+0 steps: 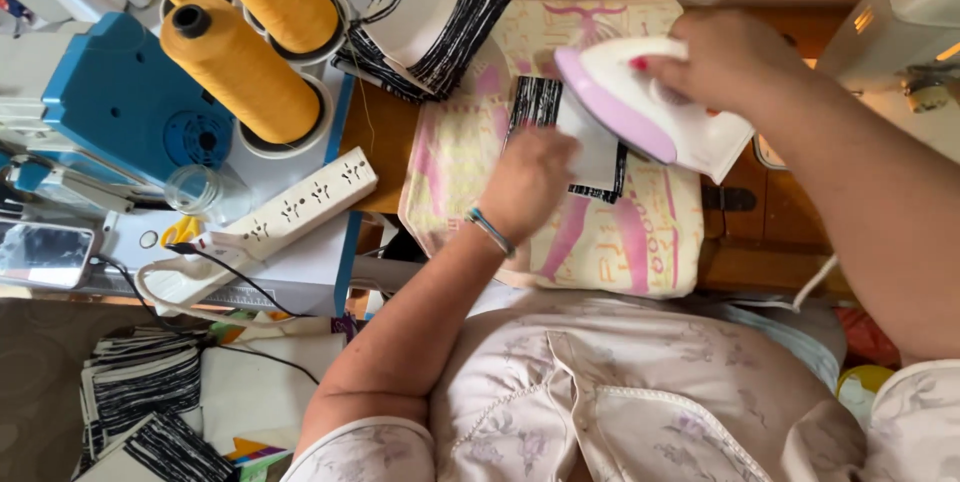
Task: The person irons a stack of black and white striped fabric pieces on a padded surface. They use a pink and white iron to smooth each piece, then fold the fabric in half and iron it again before stacking it with the others.
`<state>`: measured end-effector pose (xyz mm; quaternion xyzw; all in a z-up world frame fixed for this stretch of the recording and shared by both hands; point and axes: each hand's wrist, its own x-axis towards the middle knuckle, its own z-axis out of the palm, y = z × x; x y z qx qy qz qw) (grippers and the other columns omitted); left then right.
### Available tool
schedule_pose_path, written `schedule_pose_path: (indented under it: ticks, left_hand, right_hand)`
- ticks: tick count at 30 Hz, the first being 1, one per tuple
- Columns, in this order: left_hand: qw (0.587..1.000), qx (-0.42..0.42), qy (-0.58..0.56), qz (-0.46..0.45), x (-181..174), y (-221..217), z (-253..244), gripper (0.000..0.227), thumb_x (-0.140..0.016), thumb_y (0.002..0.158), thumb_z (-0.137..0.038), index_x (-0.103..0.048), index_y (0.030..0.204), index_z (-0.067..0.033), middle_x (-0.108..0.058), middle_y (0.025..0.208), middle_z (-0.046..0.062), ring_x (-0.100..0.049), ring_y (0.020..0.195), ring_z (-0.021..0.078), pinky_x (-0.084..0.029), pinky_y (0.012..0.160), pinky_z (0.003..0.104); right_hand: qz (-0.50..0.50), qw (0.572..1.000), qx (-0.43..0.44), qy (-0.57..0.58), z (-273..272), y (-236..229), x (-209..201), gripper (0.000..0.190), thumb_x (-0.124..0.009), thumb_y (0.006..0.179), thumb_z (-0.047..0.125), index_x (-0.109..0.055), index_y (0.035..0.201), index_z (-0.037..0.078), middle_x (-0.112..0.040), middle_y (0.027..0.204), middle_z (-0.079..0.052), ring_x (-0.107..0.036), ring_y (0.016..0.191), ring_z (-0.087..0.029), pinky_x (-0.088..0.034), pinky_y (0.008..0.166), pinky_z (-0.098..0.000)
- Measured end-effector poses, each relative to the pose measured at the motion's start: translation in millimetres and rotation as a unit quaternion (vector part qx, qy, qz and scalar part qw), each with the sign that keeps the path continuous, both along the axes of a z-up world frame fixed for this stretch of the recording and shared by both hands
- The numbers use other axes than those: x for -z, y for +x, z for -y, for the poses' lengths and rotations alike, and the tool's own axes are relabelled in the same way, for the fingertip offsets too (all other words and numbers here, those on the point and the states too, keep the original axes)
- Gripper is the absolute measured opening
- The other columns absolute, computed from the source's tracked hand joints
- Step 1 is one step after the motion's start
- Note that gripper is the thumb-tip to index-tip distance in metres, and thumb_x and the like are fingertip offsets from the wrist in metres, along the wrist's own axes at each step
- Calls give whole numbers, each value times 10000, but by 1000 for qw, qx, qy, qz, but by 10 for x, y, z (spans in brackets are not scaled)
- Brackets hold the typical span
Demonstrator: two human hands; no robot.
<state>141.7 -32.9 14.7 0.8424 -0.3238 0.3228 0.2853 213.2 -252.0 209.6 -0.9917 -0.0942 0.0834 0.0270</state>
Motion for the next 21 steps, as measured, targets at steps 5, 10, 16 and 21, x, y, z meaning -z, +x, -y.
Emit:
schedule_pose_path:
  ticks: [5,10,16,21]
  left_hand:
    - [992,53,103,-55,162,-44,253,298,-766,875,-215,-720,1156,-125,-708,1240,45,-620,1263,264,-434,1149,409]
    - [989,64,87,-105,144,-1,226,332,-769,884,-259,-728,1188,-132,-707,1283,40,-633,1255,238,-469,1122,381]
    - [981,94,115,-127,205,11,93,314,-679,932,-136,-695,1245,-122,-688,1339,64,-635,1257,235,-489,1094,385]
    - [982,90,150,-69,216,6,56,286,-622,953,-77,-690,1229,-108,-690,1312,86,-659,1218,251,-519,1050,376]
  right_hand:
    - [-38,999,32,-10,-131,-135,-175,482,-555,996,550,-676,1184,123,-738,1078,-185,-723,775,-391,-508,661,-516]
    - [-41,997,55,35,-52,-126,-283,438,-562,1009,497,-664,1198,115,-731,1082,-178,-739,602,-377,-505,636,-507]
    - [-31,997,60,46,95,-7,-123,477,-651,984,548,-682,1261,162,-748,1052,-134,-731,605,-355,-517,597,-490]
    - [-36,995,63,63,47,-90,-148,465,-672,964,552,-698,1287,218,-764,992,-102,-707,557,-329,-506,576,-462]
